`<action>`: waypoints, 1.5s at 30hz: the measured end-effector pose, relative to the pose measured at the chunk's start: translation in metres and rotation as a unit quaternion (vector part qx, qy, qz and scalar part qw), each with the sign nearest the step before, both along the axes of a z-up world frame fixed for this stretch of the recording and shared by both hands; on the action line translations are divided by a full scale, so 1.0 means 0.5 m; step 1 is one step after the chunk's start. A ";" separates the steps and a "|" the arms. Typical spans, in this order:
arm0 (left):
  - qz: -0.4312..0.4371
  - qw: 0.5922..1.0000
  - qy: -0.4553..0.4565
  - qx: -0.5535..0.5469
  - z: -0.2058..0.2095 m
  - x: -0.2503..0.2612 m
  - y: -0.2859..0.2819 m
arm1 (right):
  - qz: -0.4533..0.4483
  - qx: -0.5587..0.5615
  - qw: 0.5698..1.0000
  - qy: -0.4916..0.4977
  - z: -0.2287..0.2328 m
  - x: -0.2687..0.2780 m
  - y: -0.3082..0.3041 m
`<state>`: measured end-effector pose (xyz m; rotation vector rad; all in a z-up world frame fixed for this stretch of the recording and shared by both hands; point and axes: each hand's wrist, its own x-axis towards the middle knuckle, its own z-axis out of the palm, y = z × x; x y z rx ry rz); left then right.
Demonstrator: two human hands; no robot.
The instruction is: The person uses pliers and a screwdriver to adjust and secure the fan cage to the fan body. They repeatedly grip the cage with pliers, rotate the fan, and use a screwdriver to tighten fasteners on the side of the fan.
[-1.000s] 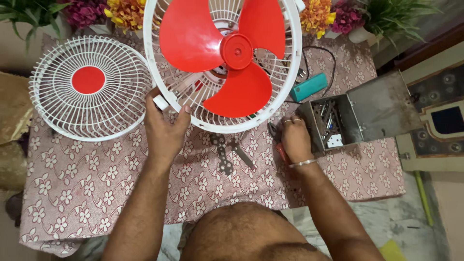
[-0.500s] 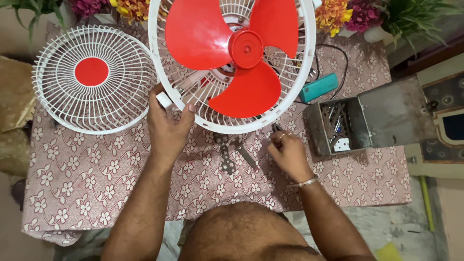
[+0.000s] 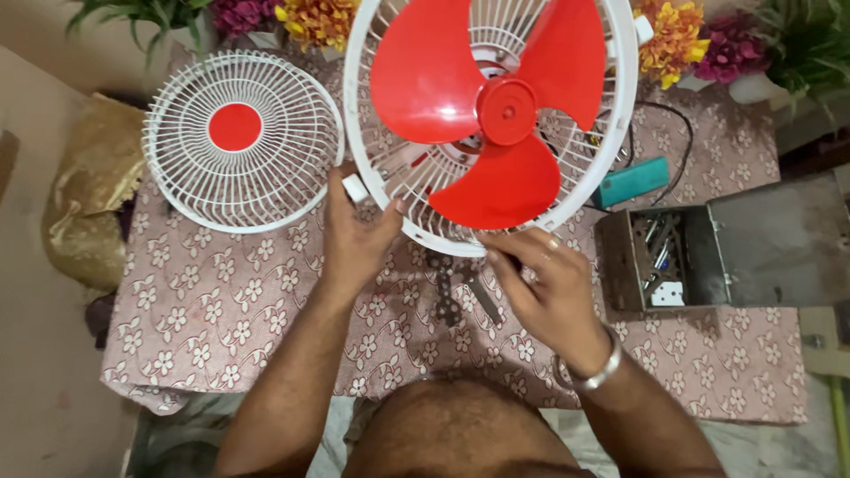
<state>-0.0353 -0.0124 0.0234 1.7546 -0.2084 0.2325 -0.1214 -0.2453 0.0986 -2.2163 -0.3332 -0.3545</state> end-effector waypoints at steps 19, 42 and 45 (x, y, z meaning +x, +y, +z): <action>0.011 0.998 -0.057 -0.031 0.014 -0.017 -0.012 | 0.193 -0.255 0.944 -0.077 0.134 0.190 0.124; 0.034 0.995 -0.079 0.054 -0.007 -0.011 -0.016 | 0.279 -0.383 0.880 -0.042 0.158 0.297 0.157; 0.032 0.995 -0.072 0.057 -0.006 -0.008 -0.016 | 0.278 -0.385 0.879 -0.050 0.153 0.295 0.157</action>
